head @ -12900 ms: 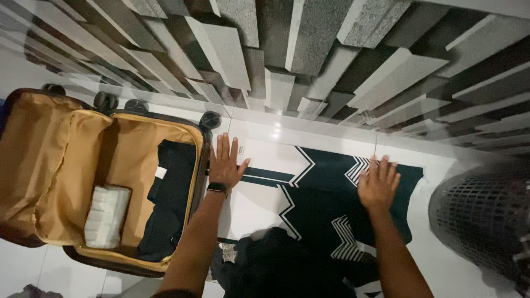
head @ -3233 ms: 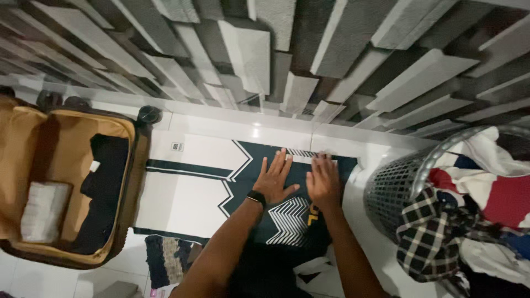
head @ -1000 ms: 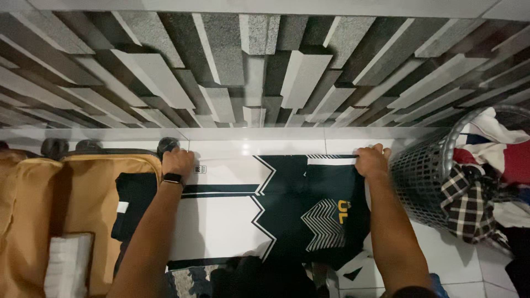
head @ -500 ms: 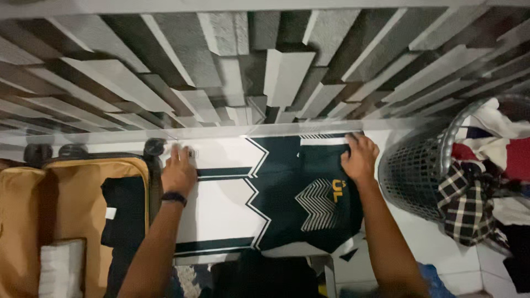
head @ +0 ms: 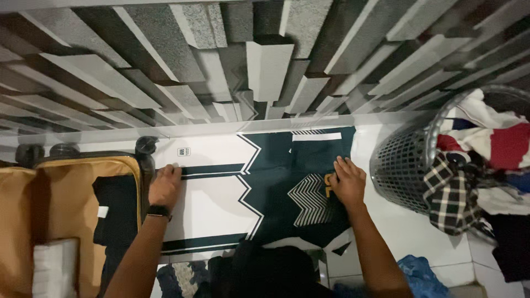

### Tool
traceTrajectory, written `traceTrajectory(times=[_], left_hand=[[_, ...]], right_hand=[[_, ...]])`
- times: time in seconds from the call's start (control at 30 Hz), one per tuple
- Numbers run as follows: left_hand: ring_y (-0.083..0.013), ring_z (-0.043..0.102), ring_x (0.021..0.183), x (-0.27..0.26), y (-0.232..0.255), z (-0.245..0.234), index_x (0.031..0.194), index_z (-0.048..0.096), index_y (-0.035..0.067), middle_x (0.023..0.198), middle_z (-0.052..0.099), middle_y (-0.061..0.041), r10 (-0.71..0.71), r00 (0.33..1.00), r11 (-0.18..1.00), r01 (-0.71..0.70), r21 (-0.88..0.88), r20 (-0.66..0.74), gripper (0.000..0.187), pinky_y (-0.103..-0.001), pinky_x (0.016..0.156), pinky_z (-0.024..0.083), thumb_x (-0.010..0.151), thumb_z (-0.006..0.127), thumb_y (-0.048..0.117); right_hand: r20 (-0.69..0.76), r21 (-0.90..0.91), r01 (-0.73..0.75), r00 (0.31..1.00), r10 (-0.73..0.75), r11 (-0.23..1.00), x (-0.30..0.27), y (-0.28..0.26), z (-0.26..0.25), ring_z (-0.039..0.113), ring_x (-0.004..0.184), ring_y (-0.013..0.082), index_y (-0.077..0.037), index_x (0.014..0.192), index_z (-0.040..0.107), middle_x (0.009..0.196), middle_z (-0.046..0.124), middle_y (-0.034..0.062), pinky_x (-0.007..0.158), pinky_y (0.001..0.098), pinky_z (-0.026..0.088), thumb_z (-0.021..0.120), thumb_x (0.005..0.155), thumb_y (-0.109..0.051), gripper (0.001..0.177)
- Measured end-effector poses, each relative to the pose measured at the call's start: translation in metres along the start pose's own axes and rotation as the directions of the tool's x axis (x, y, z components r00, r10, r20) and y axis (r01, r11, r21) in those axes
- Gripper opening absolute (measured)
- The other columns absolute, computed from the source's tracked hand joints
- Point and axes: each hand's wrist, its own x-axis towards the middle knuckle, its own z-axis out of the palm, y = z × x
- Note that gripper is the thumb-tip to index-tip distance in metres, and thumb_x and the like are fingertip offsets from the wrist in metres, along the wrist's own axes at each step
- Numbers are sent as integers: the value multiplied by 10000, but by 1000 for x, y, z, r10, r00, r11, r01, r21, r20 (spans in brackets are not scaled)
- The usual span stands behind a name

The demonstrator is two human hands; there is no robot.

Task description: The person takes a jersey from a laundry basket, spreads it out on the floor, and folds it. The person then places the folded jersey into an open suitcase containing other clothes.

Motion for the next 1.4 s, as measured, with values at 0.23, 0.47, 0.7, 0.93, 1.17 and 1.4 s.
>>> traceTrajectory(times=[0.23,0.47,0.7,0.93,1.17,1.4], left_hand=[[-312,617,1168,1,-12,17,1188,606,118,1173,625,-104,21,1000,994,-20,111,-6,269,-453,903,557,925,552,121],[-314,652,1085,3,-25,36,1138,644,91,1096,662,-106,18,997,1000,-17,19,-75,231,-433,907,558,926,551,92],[-319,663,1046,6,-35,40,1176,657,78,1074,675,-110,23,997,1000,-24,-6,-79,265,-420,894,564,938,543,103],[-350,652,1087,15,-38,37,1136,660,95,1117,657,-138,-8,1000,999,8,-41,-9,253,-433,884,565,905,559,69],[-448,668,987,12,-27,17,1015,613,24,1125,631,-233,-217,957,952,163,-257,-194,148,-498,822,575,876,580,-14],[-474,676,931,-12,-8,-1,981,597,35,1081,681,-228,-305,932,900,213,-381,-198,81,-553,764,553,901,593,21]], right_hand=[[-37,48,-12,999,13,999,-1,-12,-6,572,1330,306,-91,1201,749,1412,650,107,1028,548,450,774,752,-337,512],[-63,101,-124,989,131,987,2,-18,6,536,1356,349,-81,1195,739,1408,640,129,1074,592,399,735,825,-316,438],[-11,-107,36,999,-38,994,7,-18,0,589,1278,284,-63,1195,750,1336,677,103,1082,598,386,684,764,-177,451],[-73,-71,51,996,-57,996,6,-6,7,628,1285,298,-49,1186,741,1325,706,119,1163,507,410,612,904,-86,313],[-128,-20,42,991,-44,999,12,-7,-17,635,1259,311,-69,1175,766,1286,733,96,1152,554,382,629,845,-90,359],[-131,-73,20,991,-30,997,-1,-4,-15,631,1339,284,-101,1218,748,1339,719,60,1231,552,362,640,921,-80,317]])
